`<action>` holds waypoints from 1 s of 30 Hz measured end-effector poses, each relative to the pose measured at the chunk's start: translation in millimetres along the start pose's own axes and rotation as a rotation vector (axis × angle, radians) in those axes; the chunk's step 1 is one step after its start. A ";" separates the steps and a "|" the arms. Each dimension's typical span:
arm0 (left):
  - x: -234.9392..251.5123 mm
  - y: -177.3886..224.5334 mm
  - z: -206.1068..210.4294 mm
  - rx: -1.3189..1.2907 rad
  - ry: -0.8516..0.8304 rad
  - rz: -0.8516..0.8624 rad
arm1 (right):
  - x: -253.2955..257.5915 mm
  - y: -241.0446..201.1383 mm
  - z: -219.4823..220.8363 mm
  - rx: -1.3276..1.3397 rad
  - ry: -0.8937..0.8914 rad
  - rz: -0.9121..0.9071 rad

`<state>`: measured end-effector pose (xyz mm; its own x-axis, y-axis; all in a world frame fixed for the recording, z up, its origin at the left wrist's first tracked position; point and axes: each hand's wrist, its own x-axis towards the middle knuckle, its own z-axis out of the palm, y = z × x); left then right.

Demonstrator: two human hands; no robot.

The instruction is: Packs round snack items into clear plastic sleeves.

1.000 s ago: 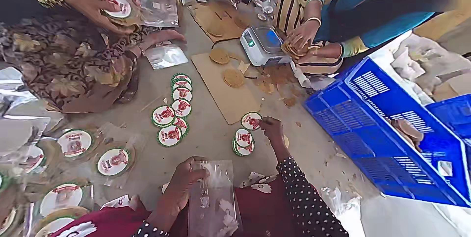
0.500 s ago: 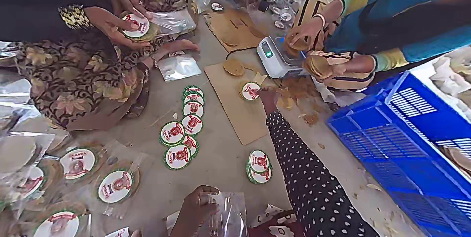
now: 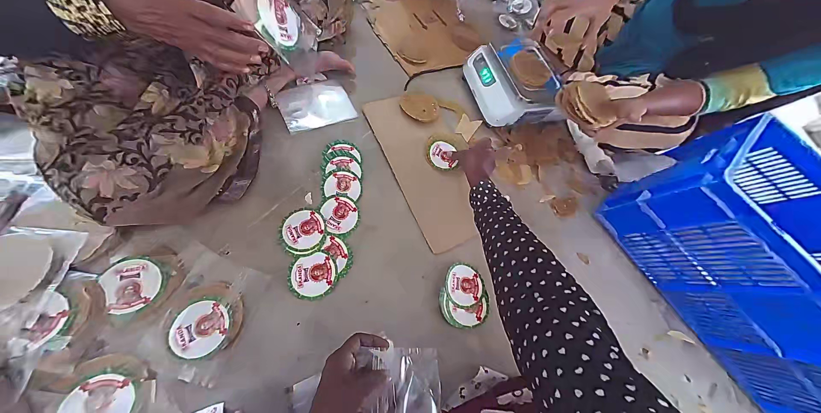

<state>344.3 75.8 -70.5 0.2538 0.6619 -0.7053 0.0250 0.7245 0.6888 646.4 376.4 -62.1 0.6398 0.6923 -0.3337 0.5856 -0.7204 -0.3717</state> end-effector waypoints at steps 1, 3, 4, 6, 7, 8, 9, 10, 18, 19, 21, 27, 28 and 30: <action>1.3 -1.2 -0.7 0.010 0.003 0.006 | 12.6 7.1 11.2 0.042 0.047 -0.018; 4.4 -2.8 -1.7 0.003 0.008 0.008 | 42.0 23.0 37.7 0.154 0.171 -0.091; 5.0 -2.3 -1.7 -0.007 0.009 0.008 | 48.5 27.5 41.9 0.211 0.182 -0.131; 6.4 -1.2 -2.4 -0.043 0.019 0.016 | 53.7 33.8 40.7 0.329 0.166 -0.227; 6.3 -0.7 -2.6 -0.070 0.039 0.027 | 48.7 36.1 36.2 0.366 0.154 -0.276; 5.2 0.7 -2.5 -0.111 0.069 0.039 | 35.4 37.0 27.6 0.371 0.143 -0.316; 4.2 2.7 -2.3 -0.164 0.110 0.046 | 13.6 37.0 15.9 0.336 0.149 -0.362; 3.8 5.1 -1.6 -0.219 0.155 0.058 | -11.8 38.0 3.7 0.269 0.168 -0.401; -2.0 15.8 -2.0 -0.547 0.260 0.110 | -108.0 119.8 8.2 -0.054 0.123 -0.437; -5.5 16.8 -1.1 -0.564 0.260 0.104 | -109.7 121.9 3.3 0.001 0.123 -0.402; -14.5 18.7 1.0 -0.565 0.247 0.100 | -105.7 114.1 -9.1 0.099 0.103 -0.357; -23.3 10.3 5.1 -0.432 0.259 0.060 | -51.8 66.1 -8.1 -0.090 -0.003 -0.527; -20.7 12.6 4.9 -0.417 0.272 0.042 | -42.5 53.4 -8.5 -0.206 -0.017 -0.562; -14.2 16.1 3.5 -0.382 0.290 0.011 | -27.3 29.9 -9.2 -0.440 -0.011 -0.678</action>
<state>344.5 77.3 -48.9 -0.0296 0.6566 -0.7536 -0.3469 0.7004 0.6238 651.0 335.5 -56.1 0.0719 0.9833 -0.1671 0.9882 -0.0929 -0.1219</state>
